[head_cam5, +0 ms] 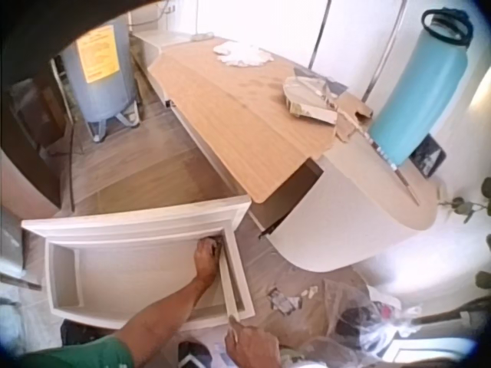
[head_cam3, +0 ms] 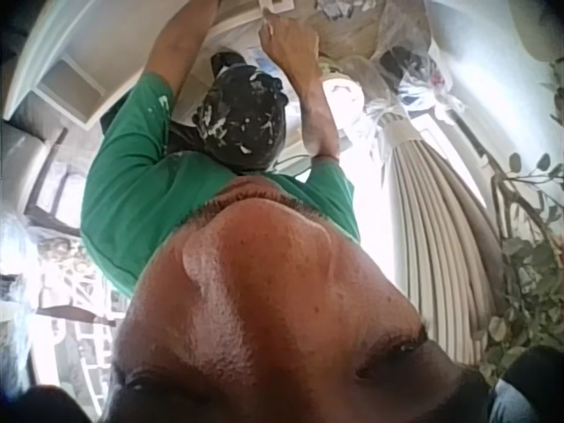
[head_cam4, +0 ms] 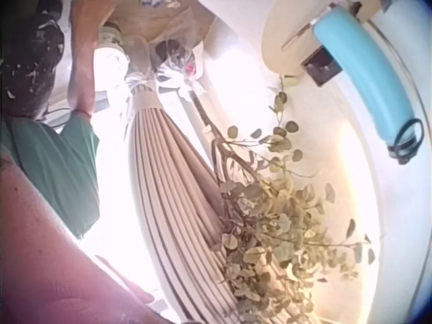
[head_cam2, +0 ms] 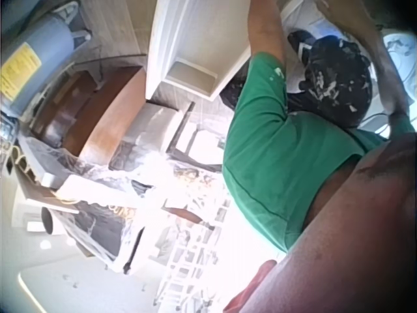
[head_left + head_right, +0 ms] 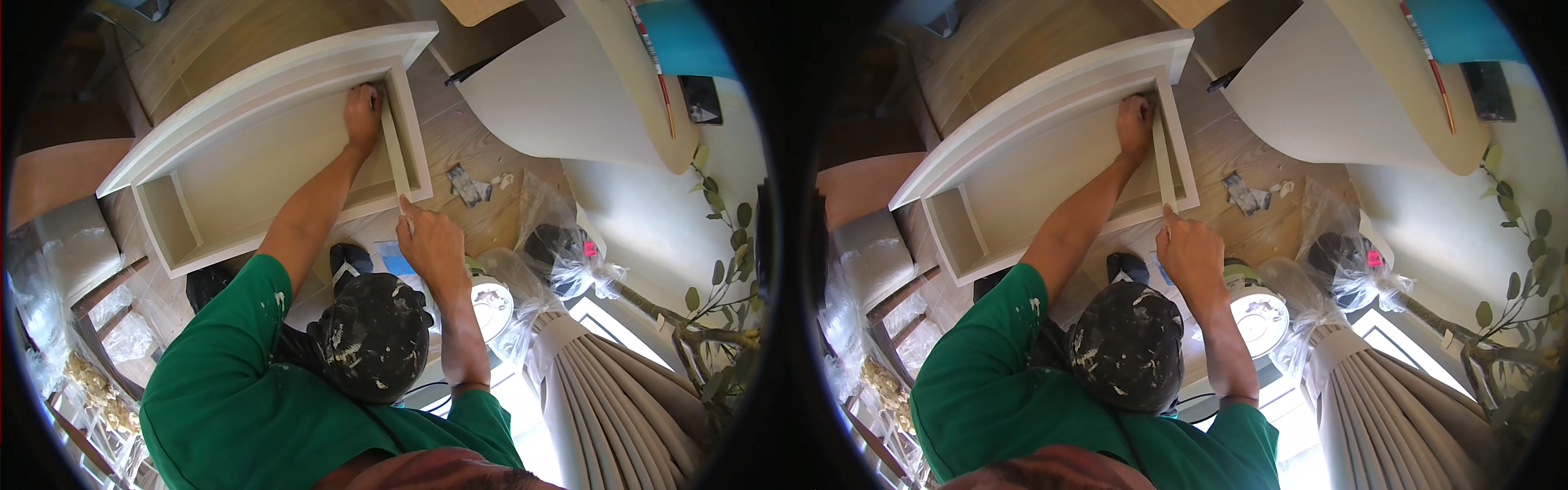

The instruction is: The person applies masking tape to the inside edges of a drawer and then uses a brush to apply paint from a small container to a wooden piece inside the drawer.

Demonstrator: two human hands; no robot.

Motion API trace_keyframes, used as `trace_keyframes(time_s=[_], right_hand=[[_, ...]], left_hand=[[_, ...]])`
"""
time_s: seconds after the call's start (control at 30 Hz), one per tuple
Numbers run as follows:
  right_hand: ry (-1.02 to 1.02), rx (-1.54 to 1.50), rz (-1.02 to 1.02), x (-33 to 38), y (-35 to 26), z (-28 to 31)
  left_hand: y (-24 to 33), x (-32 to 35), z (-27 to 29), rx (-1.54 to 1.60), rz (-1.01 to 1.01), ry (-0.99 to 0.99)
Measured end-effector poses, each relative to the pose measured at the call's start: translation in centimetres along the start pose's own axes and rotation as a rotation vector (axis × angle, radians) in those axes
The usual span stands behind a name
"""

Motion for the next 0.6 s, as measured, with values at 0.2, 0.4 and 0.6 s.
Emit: trace_keyframes(time_s=[0.2,0.4,0.6], right_hand=[[0.002,0.009,0.024,0.1,-0.2,0.4],[0.005,0.055,0.047,-0.1,0.1,0.1],[-0.018,0.076,0.031,-0.2,0.0,0.1]], left_hand=[[-1.0,0.4,0.9,-0.077,-0.133,-0.110],[-1.5,0.0,2.6,-0.201,-0.216,-0.277],[-1.5,-0.1,3.7,-0.301,-0.238,-0.412]])
Point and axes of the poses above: each hand's wrist, its own x-axis away from the middle knuckle, its own z-axis out of the back of the hand, y = z × x, the point moved 1 cm from there along -x, towards the middle knuckle, and after that the axes turned 4 degrees about -z, right-handed, at the moved point
